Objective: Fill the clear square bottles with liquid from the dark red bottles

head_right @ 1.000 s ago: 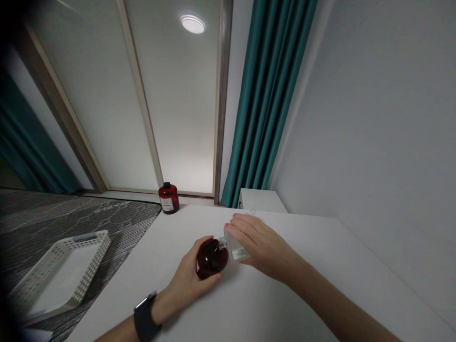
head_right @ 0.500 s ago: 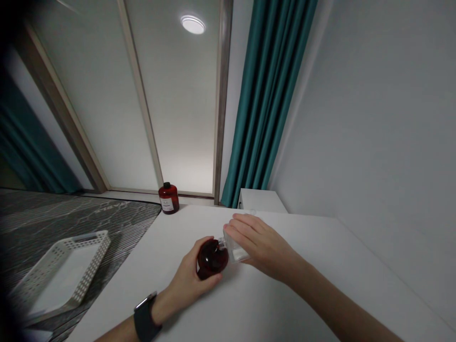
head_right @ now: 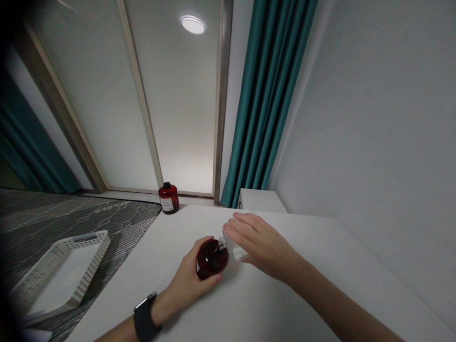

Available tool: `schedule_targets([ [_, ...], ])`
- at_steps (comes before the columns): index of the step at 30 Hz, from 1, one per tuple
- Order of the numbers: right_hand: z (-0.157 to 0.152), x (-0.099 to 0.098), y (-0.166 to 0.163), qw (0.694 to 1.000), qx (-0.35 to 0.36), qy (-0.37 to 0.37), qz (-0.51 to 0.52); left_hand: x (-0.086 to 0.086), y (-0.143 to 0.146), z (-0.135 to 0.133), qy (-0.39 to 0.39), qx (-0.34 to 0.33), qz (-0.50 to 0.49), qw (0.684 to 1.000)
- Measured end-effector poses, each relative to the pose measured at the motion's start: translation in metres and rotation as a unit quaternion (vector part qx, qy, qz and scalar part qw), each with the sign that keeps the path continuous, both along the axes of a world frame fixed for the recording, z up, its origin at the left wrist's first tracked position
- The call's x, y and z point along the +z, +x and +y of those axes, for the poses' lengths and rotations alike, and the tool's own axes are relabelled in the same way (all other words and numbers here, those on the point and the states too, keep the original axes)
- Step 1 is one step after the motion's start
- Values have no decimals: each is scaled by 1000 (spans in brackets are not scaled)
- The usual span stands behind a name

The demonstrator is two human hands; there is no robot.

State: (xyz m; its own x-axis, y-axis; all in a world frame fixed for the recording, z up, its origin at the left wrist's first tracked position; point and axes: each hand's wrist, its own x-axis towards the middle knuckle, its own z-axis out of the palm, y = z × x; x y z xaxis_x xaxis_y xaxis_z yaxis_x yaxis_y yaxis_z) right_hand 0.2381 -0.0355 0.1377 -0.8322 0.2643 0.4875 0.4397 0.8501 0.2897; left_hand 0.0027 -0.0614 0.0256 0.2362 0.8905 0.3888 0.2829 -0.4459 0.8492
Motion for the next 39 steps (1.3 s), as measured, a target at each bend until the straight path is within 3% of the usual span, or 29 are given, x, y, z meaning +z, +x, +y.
schedule_targets([
  [39, 2, 0, -1, 1000, -4, -1, 0, 5, 1, -1, -13, -4, -13, 1000],
])
